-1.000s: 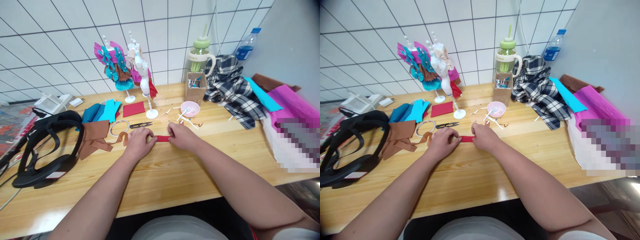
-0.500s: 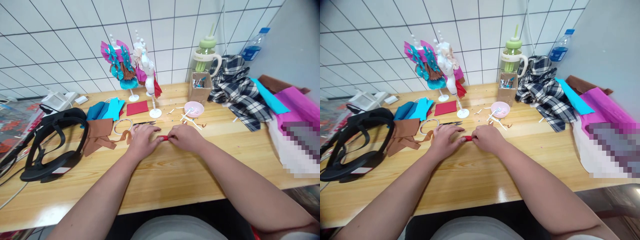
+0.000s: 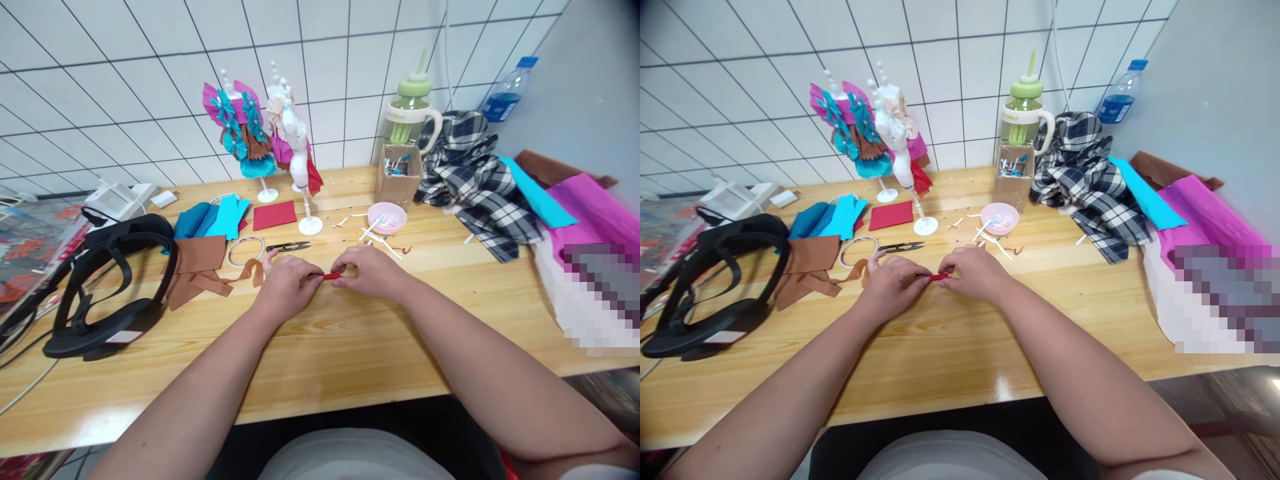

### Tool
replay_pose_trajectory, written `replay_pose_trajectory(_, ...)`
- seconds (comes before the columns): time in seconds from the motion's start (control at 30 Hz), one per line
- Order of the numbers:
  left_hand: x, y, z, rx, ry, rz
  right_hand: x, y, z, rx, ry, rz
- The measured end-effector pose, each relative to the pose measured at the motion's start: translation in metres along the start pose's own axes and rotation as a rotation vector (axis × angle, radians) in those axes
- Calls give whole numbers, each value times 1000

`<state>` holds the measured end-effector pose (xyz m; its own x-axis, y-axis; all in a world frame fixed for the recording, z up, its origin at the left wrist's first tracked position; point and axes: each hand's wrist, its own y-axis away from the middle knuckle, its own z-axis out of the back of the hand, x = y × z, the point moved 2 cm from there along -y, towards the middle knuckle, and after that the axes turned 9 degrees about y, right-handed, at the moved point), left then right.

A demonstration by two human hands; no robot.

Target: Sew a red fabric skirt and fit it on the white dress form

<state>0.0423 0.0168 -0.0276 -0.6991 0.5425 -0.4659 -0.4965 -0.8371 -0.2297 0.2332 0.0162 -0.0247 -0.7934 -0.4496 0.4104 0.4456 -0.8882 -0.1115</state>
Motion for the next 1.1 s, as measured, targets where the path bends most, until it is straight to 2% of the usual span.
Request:
replay_pose_trajectory(0.2,0,2,3,-23,48,40,-2,-1,0,17,-31,-103)
replay_pose_trajectory(0.47,2,1,1,53,167,127,-2,0,-3,53,-86,-61)
replay_pose_trajectory(0.6,4,1,-2,104,146,94,-6,-1,-8,65,-74,-94)
replay_pose_trajectory(0.77,6,0,-1,95,55,42,-9,-3,-11,84,-61,-56)
replay_pose_trajectory(1.1,7,0,-1,98,64,1,-7,-3,-7,86,56,10)
